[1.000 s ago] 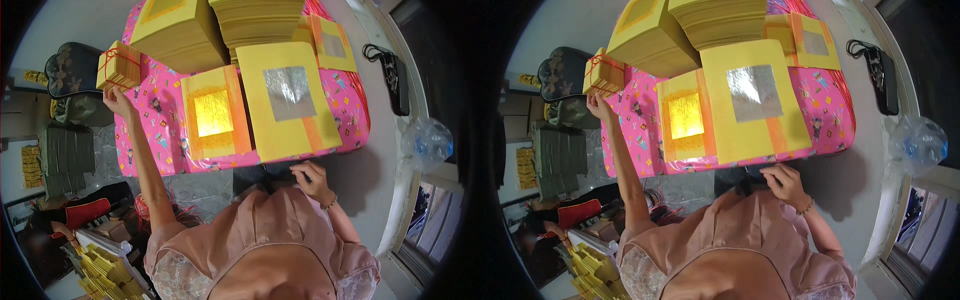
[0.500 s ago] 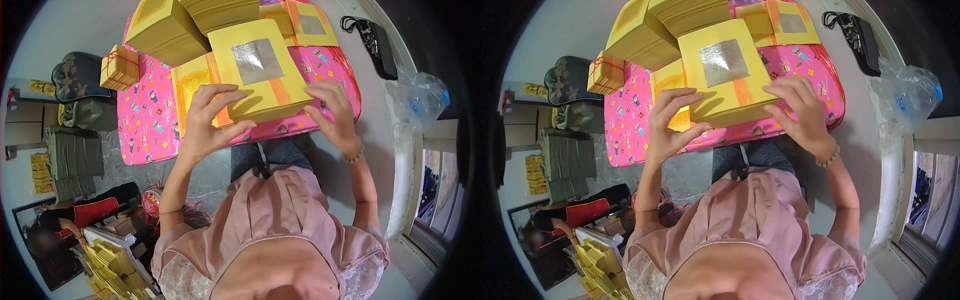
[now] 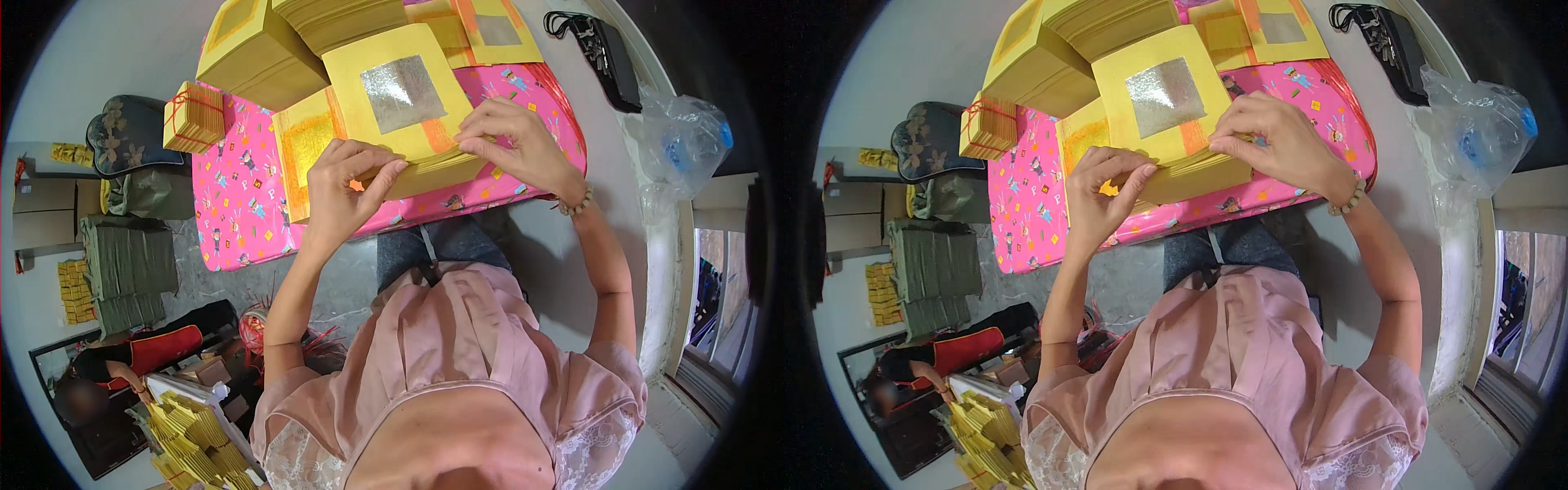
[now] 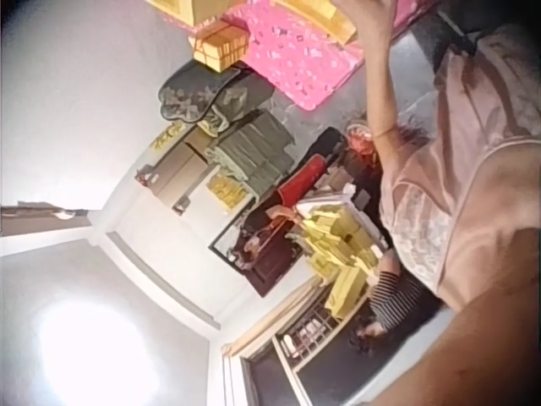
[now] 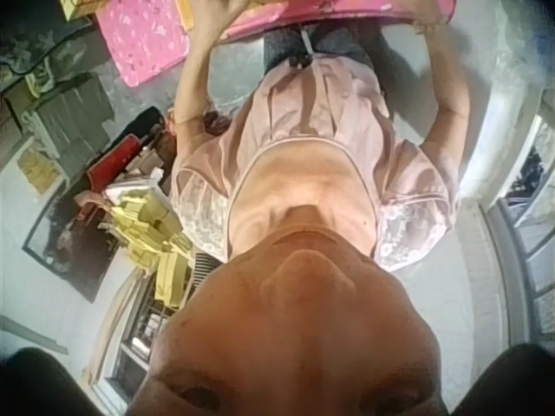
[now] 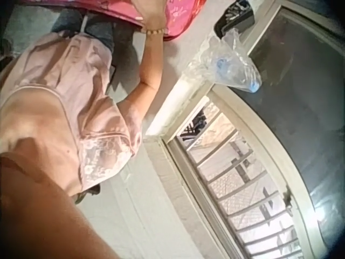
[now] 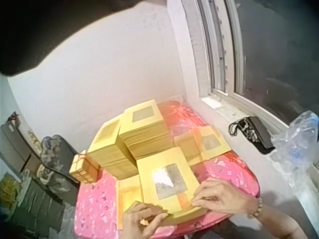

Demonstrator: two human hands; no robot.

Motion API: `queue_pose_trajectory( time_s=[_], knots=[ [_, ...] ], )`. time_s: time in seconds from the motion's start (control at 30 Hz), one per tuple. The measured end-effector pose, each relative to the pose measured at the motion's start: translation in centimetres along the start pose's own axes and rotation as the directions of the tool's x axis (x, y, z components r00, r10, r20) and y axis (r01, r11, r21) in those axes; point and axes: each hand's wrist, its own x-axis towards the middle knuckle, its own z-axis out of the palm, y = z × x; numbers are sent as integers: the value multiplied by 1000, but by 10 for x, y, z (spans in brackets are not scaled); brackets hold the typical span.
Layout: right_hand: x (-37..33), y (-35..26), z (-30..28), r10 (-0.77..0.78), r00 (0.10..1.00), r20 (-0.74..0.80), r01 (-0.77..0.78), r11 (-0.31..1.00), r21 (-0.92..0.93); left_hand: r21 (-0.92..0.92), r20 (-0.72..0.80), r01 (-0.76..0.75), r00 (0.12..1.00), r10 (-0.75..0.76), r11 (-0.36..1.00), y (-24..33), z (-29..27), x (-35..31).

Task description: Sorting and bundling stacks of yellow joss paper.

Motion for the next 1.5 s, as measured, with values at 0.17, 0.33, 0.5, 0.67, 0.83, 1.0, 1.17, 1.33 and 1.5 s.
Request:
queue_pose_trajectory(
  time_s=[0.17,0.33,0.5,0.67,0.83,1.0,1.17,1.33,1.5],
  knots=[
    [3,-4,-3,60,997,49,-62,998,32,40,5,5,1000,-5,999,1,0,1],
    [5,-3,-5,82,993,82,-83,996,13,59,5,66,998,-66,996,3,0,5],
    [7,1,-3,64,997,42,-66,997,46,65,-23,53,998,-52,996,2,1,7],
    [7,-3,-7,-45,998,40,49,994,-96,56,-58,74,996,-70,996,1,1,8],
    [8,0,-7,-150,987,49,158,961,-228,86,44,28,998,-32,996,5,-4,10],
    [13,-9,-2,-264,964,25,255,895,-367,12,36,-17,999,17,1000,2,6,8],
    [15,-3,-4,-314,945,90,319,827,-463,-34,77,4,997,-2,999,2,7,10],
    [13,2,-1,-269,959,88,278,842,-463,8,122,-37,992,36,999,2,4,13],
    [12,6,0,-260,962,87,271,860,-433,49,168,-63,984,54,997,5,1,13]
  ],
)
